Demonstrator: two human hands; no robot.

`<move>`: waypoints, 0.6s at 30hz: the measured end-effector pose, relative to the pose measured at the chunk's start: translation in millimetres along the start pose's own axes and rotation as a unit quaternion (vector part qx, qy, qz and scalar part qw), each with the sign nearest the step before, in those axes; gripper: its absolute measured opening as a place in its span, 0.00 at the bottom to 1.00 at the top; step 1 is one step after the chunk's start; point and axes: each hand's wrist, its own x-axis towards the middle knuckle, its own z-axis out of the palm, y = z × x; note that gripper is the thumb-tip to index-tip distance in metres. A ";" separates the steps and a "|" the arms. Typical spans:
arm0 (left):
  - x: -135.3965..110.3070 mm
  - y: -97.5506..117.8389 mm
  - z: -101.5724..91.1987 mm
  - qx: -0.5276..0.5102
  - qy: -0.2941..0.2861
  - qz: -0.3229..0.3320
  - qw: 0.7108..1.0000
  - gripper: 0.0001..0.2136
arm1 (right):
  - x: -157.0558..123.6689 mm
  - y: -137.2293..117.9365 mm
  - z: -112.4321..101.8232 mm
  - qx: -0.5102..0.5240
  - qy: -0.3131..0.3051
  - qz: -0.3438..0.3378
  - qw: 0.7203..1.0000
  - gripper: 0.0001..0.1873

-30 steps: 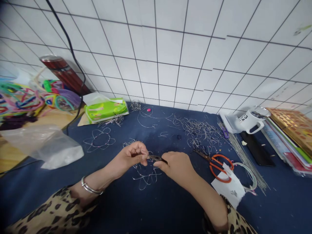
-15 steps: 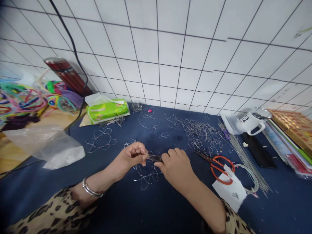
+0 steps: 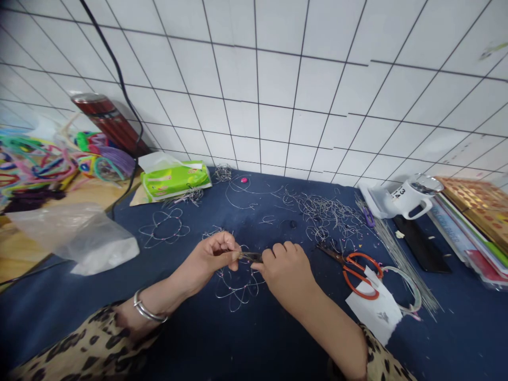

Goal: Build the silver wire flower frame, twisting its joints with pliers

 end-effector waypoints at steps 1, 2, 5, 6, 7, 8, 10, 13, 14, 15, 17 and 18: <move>-0.2 0.0 0.3 0.002 -0.003 0.002 1.000 0.07 | 0.1 1.1 0.9 0.019 -0.013 0.006 1.000 0.20; -0.5 0.0 0.7 0.006 -0.008 0.004 1.000 0.06 | 0.3 2.1 1.6 0.040 -0.028 0.012 0.999 0.21; -1.3 -0.7 1.7 0.020 -0.015 0.010 1.000 0.06 | 1.2 4.1 1.6 0.087 -0.064 0.029 0.994 0.22; -1.5 -0.8 2.0 0.025 -0.014 0.011 1.000 0.06 | 1.6 4.4 1.3 0.094 -0.070 0.031 0.993 0.22; -1.5 -1.0 2.2 0.029 -0.014 0.011 0.999 0.06 | 1.9 4.5 0.8 0.097 -0.073 0.031 0.992 0.22; -1.5 -1.0 2.4 0.033 -0.014 0.011 0.999 0.07 | 2.2 4.6 0.4 0.098 -0.074 0.031 0.992 0.22; -1.1 -0.7 2.3 0.045 -0.013 0.011 0.999 0.06 | 2.5 4.6 -0.1 0.093 -0.074 0.033 0.992 0.23; -0.5 0.3 1.9 0.067 -0.022 0.008 0.997 0.06 | 2.4 5.2 -0.6 0.084 -0.080 0.037 0.992 0.23; -0.4 0.7 1.8 0.071 -0.026 0.005 0.997 0.06 | 2.3 5.5 -1.0 0.083 -0.084 0.038 0.992 0.23; -0.5 1.1 1.7 0.071 -0.031 0.001 0.997 0.06 | 2.3 5.9 -1.4 0.081 -0.087 0.039 0.992 0.23; -1.1 2.2 1.8 0.063 -0.041 -0.009 0.997 0.06 | 2.4 6.8 -2.5 0.079 -0.091 0.041 0.992 0.23; -1.5 2.7 1.9 0.056 -0.046 -0.012 0.997 0.06 | 2.6 7.1 -3.1 0.080 -0.092 0.041 0.992 0.23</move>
